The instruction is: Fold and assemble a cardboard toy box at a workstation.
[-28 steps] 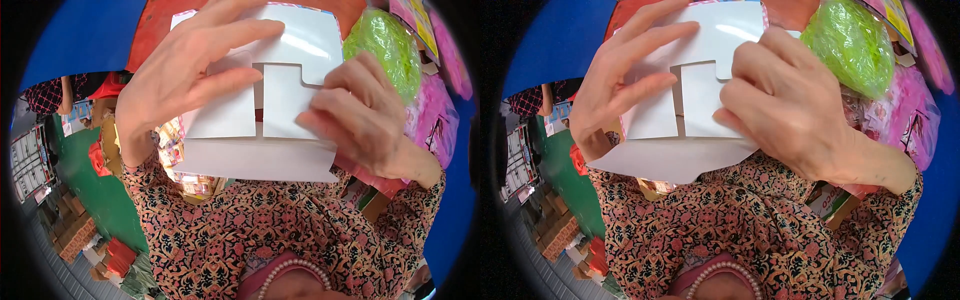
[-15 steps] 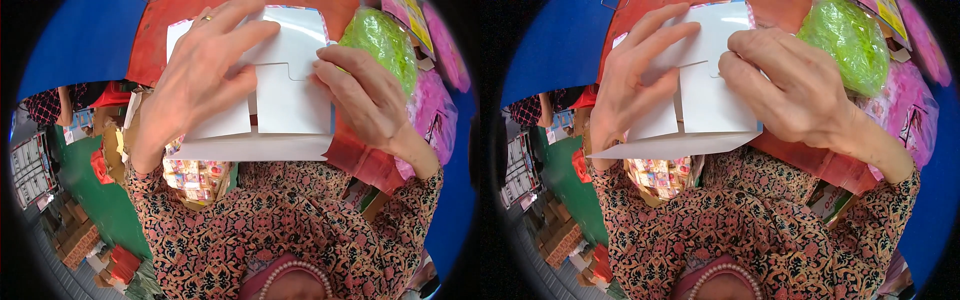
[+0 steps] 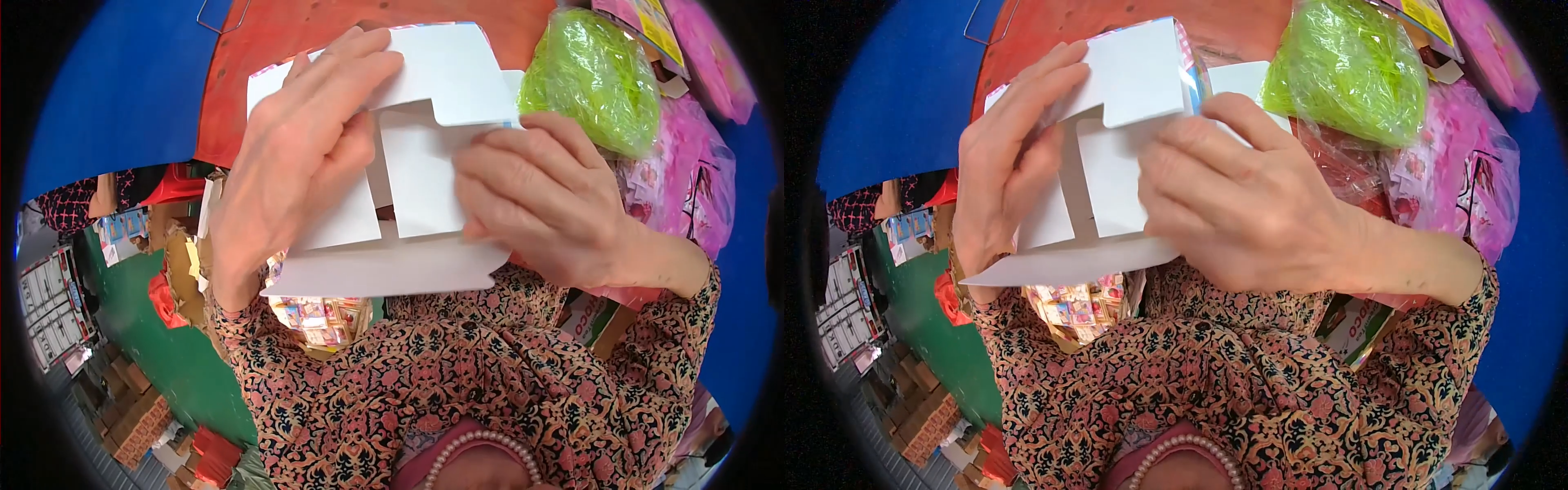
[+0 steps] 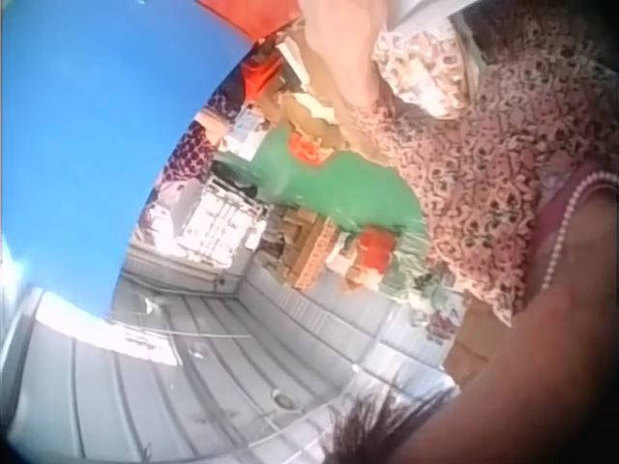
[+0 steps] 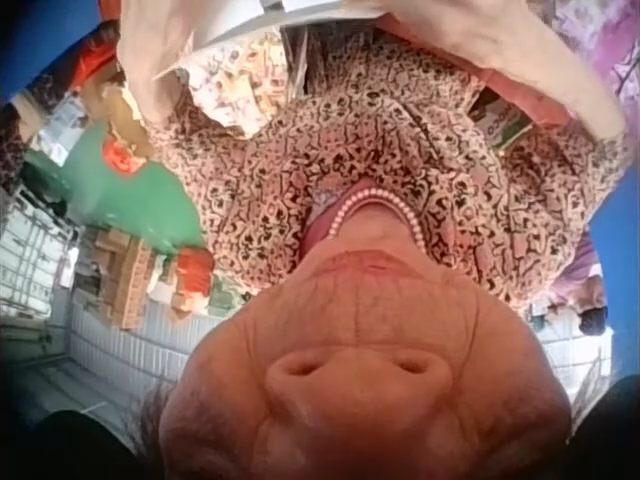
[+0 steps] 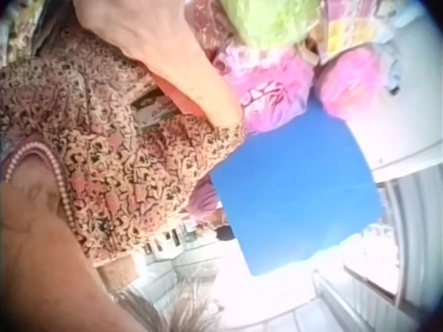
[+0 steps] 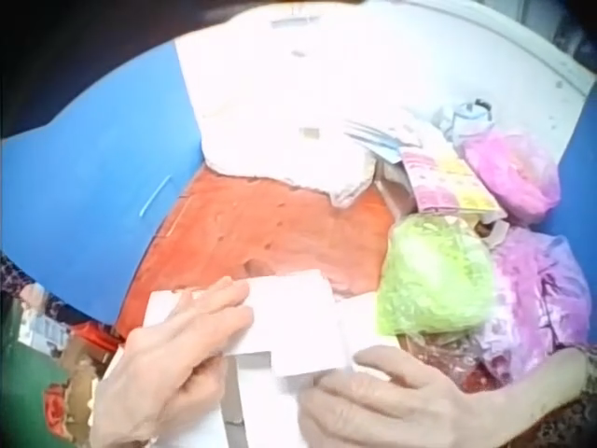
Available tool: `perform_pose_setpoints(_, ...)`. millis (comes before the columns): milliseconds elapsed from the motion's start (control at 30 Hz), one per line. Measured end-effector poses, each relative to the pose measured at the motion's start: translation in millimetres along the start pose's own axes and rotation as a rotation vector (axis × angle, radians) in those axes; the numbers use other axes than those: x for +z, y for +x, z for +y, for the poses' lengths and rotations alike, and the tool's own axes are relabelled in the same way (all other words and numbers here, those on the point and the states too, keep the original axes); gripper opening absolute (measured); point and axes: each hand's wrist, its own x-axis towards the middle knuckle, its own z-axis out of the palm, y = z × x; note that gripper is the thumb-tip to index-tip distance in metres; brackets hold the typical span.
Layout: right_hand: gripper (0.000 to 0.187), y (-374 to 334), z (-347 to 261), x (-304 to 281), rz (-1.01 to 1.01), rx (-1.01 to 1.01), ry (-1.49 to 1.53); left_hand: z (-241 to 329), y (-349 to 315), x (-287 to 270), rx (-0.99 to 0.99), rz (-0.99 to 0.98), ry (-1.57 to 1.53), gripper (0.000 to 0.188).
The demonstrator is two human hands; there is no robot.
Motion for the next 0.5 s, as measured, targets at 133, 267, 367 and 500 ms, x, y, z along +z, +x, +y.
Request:
perform_pose_setpoints(133,0.042,7,-4,-3,-0.066,0.283,-0.084,-5,5,-3,0.01,-0.003,-0.093,0.047)
perform_pose_setpoints(267,0.055,18,7,-8,-0.159,0.346,0.042,-4,6,-6,-0.073,-0.007,-0.19,0.045)
perform_pose_setpoints(367,0.062,25,11,-14,-0.242,0.384,0.209,-5,8,-11,-0.089,-0.016,-0.176,0.044)
perform_pose_setpoints(500,0.067,34,30,-17,-0.258,0.277,0.284,-10,2,-19,-0.136,-0.017,-0.276,0.04)
